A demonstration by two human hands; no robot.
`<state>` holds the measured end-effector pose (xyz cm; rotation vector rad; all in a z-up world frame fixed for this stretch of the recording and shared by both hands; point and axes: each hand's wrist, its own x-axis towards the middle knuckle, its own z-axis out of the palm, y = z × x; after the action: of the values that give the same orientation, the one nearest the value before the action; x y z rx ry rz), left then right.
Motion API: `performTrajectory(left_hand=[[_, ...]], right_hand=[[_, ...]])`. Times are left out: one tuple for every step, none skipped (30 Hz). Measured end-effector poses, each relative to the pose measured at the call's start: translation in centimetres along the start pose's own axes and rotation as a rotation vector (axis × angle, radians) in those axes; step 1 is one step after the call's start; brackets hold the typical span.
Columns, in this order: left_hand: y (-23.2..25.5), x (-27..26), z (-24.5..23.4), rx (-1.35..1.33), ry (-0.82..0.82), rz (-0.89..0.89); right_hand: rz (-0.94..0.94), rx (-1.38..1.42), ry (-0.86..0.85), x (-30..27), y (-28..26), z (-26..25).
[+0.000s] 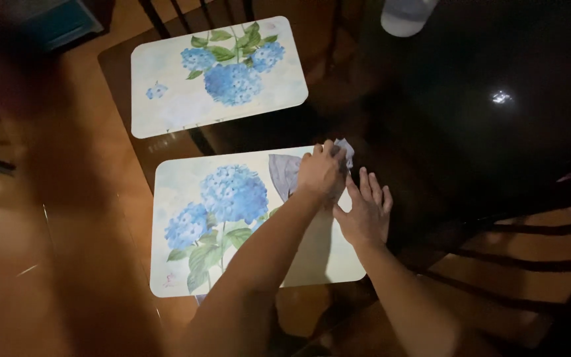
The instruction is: Cleaning and organizing table placemats with a rag.
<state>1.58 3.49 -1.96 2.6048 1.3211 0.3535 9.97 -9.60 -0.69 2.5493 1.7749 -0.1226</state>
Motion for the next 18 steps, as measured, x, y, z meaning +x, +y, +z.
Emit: performTrajectory(left_hand=[[0.2, -0.6, -0.9, 0.001, -0.003, 0.005], [0.5, -1.0, -1.8, -0.010, -0.026, 0.030], [0.8, -1.5, -2.7, -0.022, -0.049, 0.054], [0.5, -1.1, -2.4, -0.023, -0.048, 0.061], [0.1, -0.7, -2.1, -0.021, -0.053, 0.090], [-0.3, -0.5, -1.8, -0.020, -0.060, 0.115], [-0.3, -0.2, -1.4, -0.022, -0.061, 0.118], [-0.4, 0.4, -1.1, 0.010, -0.034, 0.078], [-0.6, 0.9, -0.8, 0.043, -0.007, 0.038], [0.0, 0.8, -0.8, 0.041, -0.007, 0.036], [0.6, 0.6, -0.9, 0.025, -0.010, -0.022], [1.0, 0.5, -1.1, 0.011, -0.010, -0.083], [0.7, 0.2, -0.5, 0.013, -0.009, -0.088], [0.6, 0.0, 0.0, 0.002, 0.004, -0.052], [0.4, -0.1, 0.6, -0.009, 0.016, -0.017], [0.2, -0.2, -0.4, -0.009, 0.017, -0.013], [0.0, -0.4, -1.5, -0.016, -0.005, 0.028], [-0.1, -0.7, -2.4, -0.026, -0.028, 0.070]], right_hand=[[0.005, 0.003, -0.001, 0.0, 0.0, 0.1], [0.007, 0.010, -0.005, 0.0, 0.1, 0.1], [0.008, 0.018, -0.008, 0.0, 0.2, 0.2], [0.015, 0.018, -0.005, 0.1, 0.1, -0.4], [0.015, 0.079, -0.012, 0.1, 0.0, -0.9], [0.012, 0.139, -0.022, -0.1, -0.2, -1.4], [0.016, 0.138, -0.022, -0.3, -0.1, -1.0], [-0.004, 0.181, 0.011, 0.0, 0.0, -0.7], [-0.024, 0.225, 0.043, 0.2, 0.0, -0.3], [-0.026, 0.224, 0.042, 0.1, 0.1, -0.1], [-0.019, 0.108, 0.044, 0.0, 0.2, 0.1], [-0.015, -0.004, 0.048, 0.0, 0.1, 0.3], [-0.021, -0.003, 0.048, 0.0, -0.1, -0.1], [-0.012, -0.021, -0.006, 0.0, -0.1, -0.6], [-0.004, -0.040, -0.060, 0.1, -0.1, -1.1], [-0.001, -0.040, -0.058, 0.2, -0.2, -1.3], [0.022, 0.035, -0.064, 0.2, -0.4, -1.3], [0.047, 0.108, -0.069, 0.1, -0.4, -1.4]])
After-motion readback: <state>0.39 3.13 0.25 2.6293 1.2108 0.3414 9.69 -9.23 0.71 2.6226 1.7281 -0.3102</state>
